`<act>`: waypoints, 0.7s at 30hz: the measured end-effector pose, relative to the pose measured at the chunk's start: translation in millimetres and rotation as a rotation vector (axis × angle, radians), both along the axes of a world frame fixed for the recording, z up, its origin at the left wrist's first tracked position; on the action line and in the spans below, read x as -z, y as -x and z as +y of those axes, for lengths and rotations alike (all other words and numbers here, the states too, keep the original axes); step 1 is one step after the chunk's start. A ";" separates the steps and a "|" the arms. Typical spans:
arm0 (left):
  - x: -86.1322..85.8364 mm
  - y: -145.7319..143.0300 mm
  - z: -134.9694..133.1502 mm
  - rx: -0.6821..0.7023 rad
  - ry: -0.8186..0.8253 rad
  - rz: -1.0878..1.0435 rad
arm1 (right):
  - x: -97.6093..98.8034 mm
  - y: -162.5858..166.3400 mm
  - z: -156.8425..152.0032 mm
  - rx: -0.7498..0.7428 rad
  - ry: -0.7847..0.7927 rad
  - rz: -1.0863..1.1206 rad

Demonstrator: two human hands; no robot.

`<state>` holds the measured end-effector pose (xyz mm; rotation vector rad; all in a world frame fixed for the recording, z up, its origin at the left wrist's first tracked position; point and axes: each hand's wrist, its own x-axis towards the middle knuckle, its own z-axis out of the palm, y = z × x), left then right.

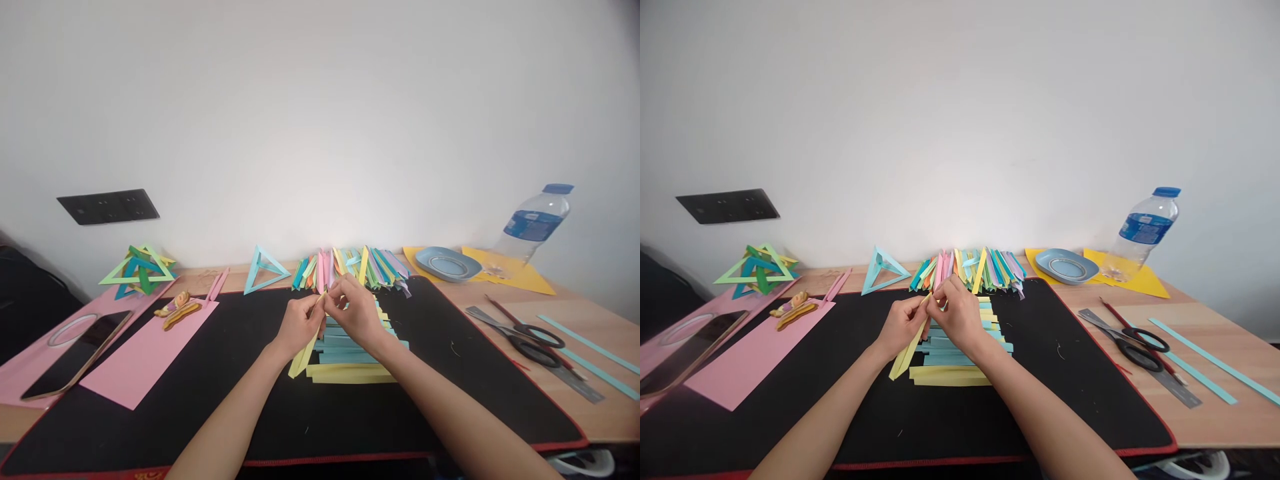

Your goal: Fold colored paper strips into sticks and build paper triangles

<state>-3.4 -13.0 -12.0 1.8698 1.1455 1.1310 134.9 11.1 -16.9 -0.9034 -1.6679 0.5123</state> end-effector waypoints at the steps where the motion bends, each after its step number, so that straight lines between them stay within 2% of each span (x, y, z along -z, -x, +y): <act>1: -0.9 0.2 -0.1 -0.004 0.009 -0.016 | -1.6 -0.6 0.4 -0.025 0.027 0.031; 6: -8.1 4.3 0.8 -0.014 0.119 -0.191 | -12.8 -12.2 7.1 -0.450 0.429 0.277; 8: -9.3 5.8 1.0 0.017 0.160 -0.245 | -13.7 -16.4 9.8 -0.566 0.561 0.364; 11: -9.6 6.1 -0.4 0.092 0.192 -0.266 | -11.0 -18.8 12.1 -0.671 0.697 0.462; 15: -12.2 4.9 -4.0 0.177 0.180 -0.180 | -7.9 -19.2 13.2 -0.794 0.780 0.500; 21: -18.4 5.8 -6.1 0.207 0.109 -0.003 | -5.4 -22.7 17.3 -0.814 0.821 0.483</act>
